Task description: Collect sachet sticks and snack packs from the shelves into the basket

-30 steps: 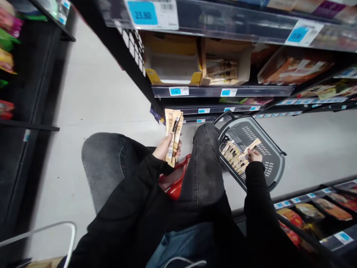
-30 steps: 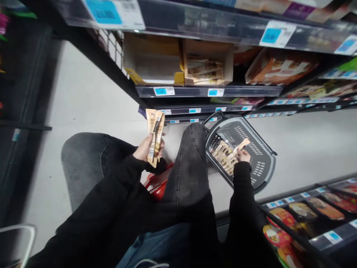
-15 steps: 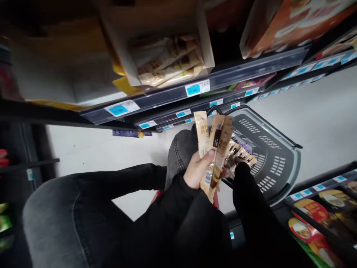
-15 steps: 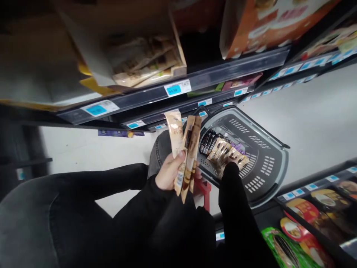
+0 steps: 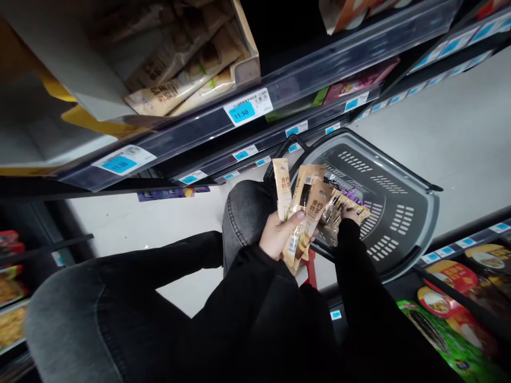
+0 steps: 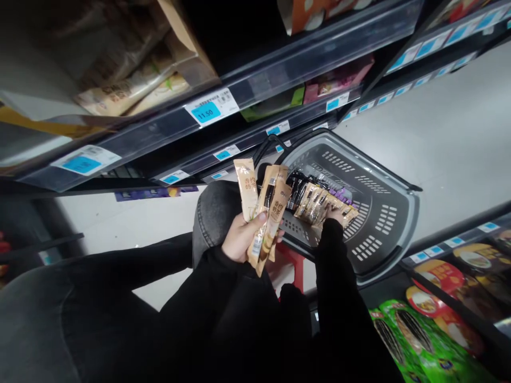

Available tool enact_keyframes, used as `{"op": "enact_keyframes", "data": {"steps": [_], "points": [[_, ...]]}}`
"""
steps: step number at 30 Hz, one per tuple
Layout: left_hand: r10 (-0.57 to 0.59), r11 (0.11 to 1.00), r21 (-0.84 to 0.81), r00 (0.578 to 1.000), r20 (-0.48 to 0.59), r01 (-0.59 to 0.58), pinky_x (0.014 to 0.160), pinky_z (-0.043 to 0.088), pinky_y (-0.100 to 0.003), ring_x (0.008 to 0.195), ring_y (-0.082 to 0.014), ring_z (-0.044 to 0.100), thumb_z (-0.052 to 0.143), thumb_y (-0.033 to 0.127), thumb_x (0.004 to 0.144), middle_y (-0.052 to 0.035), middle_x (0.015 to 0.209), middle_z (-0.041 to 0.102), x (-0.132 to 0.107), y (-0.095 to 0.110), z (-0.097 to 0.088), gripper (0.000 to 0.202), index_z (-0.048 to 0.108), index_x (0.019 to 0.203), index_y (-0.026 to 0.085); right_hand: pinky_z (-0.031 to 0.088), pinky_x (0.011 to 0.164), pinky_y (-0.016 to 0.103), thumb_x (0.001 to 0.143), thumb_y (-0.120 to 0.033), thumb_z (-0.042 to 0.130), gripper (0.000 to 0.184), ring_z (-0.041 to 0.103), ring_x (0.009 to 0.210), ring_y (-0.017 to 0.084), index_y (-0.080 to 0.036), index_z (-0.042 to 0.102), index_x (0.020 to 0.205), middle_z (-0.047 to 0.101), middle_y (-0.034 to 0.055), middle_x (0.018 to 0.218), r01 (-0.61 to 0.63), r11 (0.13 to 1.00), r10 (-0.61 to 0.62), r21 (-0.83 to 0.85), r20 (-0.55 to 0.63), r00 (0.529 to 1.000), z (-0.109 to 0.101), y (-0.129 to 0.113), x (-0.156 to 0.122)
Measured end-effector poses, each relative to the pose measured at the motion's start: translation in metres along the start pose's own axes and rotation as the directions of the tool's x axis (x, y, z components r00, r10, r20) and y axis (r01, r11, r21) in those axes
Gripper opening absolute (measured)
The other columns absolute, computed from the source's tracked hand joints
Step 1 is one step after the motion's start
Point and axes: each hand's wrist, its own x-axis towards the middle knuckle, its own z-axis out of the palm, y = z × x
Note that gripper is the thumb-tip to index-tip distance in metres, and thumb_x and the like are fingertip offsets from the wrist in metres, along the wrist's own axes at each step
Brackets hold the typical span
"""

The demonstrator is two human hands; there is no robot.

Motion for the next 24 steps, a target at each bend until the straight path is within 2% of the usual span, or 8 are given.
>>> {"op": "enact_keyframes", "data": {"steps": [3, 5, 7, 11, 14, 17, 21, 24], "points": [[0.077, 0.996, 0.053, 0.996, -0.048, -0.074, 0.058, 0.056, -0.035, 0.073, -0.0289, 0.068, 0.081, 0.050, 0.049, -0.0071, 0.075, 0.070, 0.004, -0.004, -0.001, 0.058, 0.062, 0.090, 0.013, 0.037, 0.051, 0.027, 0.076, -0.049, 0.057, 0.033, 0.044, 0.047, 0.011, -0.017, 0.055, 0.068, 0.046, -0.0032, 0.051, 0.019, 0.984, -0.049, 0.176, 0.164, 0.985, -0.014, -0.034, -0.039], [0.153, 0.980, 0.140, 0.986, -0.066, -0.143, 0.062, 0.055, -0.033, 0.079, -0.0276, 0.067, 0.080, 0.045, 0.053, -0.0071, 0.078, 0.070, 0.006, -0.008, -0.001, 0.052, 0.065, 0.090, 0.013, 0.035, 0.043, 0.024, 0.074, -0.059, 0.055, 0.041, 0.043, 0.043, 0.010, -0.019, 0.058, 0.086, 0.052, -0.0032, 0.058, 0.044, 0.862, -0.259, 0.505, 0.363, 0.895, -0.019, -0.061, -0.087], [0.183, 0.964, 0.203, 0.982, -0.038, -0.172, 0.063, 0.055, -0.032, 0.075, -0.0250, 0.067, 0.080, 0.041, 0.054, -0.0064, 0.077, 0.070, 0.007, -0.011, -0.001, 0.046, 0.066, 0.087, 0.012, 0.038, 0.042, 0.024, 0.068, -0.054, 0.067, 0.041, 0.047, 0.045, 0.010, -0.021, 0.058, 0.092, 0.058, -0.0020, 0.067, 0.036, 0.747, -0.403, 0.664, 0.409, 0.819, -0.022, -0.087, -0.137], [0.115, 0.980, 0.164, 0.993, 0.017, -0.116, 0.061, 0.054, -0.033, 0.064, -0.0210, 0.065, 0.081, 0.041, 0.052, -0.0057, 0.077, 0.071, 0.005, -0.014, 0.003, 0.049, 0.067, 0.088, 0.011, 0.040, 0.046, 0.023, 0.071, -0.038, 0.070, 0.022, 0.047, 0.047, 0.009, -0.019, 0.060, 0.072, 0.055, -0.0029, 0.060, 0.157, 0.761, -0.395, 0.629, 0.259, 0.881, -0.027, -0.116, -0.186], [0.171, 0.973, 0.165, 0.984, -0.047, -0.161, 0.068, 0.054, -0.030, 0.074, -0.0206, 0.066, 0.083, 0.037, 0.049, -0.0058, 0.083, 0.072, 0.006, -0.015, 0.003, 0.047, 0.068, 0.085, 0.011, 0.041, 0.052, 0.022, 0.070, -0.038, 0.070, 0.022, 0.048, 0.055, 0.009, -0.019, 0.058, 0.071, 0.056, -0.0027, 0.065, 0.184, 0.736, -0.332, 0.651, 0.110, 0.937, -0.038, -0.105, -0.163], [0.122, 0.982, 0.153, 0.990, -0.068, -0.111, 0.054, 0.052, -0.030, 0.061, -0.0202, 0.065, 0.081, 0.038, 0.051, -0.0045, 0.069, 0.069, 0.006, -0.013, 0.003, 0.046, 0.066, 0.084, 0.012, 0.041, 0.053, 0.021, 0.068, -0.045, 0.067, 0.030, 0.047, 0.057, 0.008, -0.021, 0.053, 0.080, 0.055, -0.0035, 0.071, 0.140, 0.663, -0.222, 0.736, 0.015, 0.975, -0.050, -0.073, -0.105], [0.031, 0.993, 0.113, 0.998, -0.054, -0.025, 0.041, 0.048, -0.028, 0.051, -0.0205, 0.062, 0.080, 0.036, 0.052, -0.0035, 0.061, 0.065, 0.003, -0.006, 0.006, 0.045, 0.063, 0.086, 0.011, 0.042, 0.051, 0.022, 0.072, -0.053, 0.059, 0.036, 0.042, 0.050, 0.007, -0.020, 0.046, 0.076, 0.044, -0.0071, 0.060, 0.044, 0.891, -0.071, 0.452, 0.044, 0.996, -0.040, -0.025, -0.024], [0.025, 0.995, 0.097, 0.997, -0.076, -0.017, 0.042, 0.048, -0.028, 0.056, -0.0228, 0.065, 0.079, 0.035, 0.054, -0.0044, 0.064, 0.065, 0.001, -0.003, 0.008, 0.044, 0.062, 0.086, 0.012, 0.047, 0.056, 0.025, 0.081, -0.047, 0.056, 0.032, 0.047, 0.054, 0.009, -0.015, 0.050, 0.077, 0.046, -0.0056, 0.059, 0.011, 0.984, -0.029, 0.176, 0.097, 0.995, -0.011, -0.002, 0.005]]}}
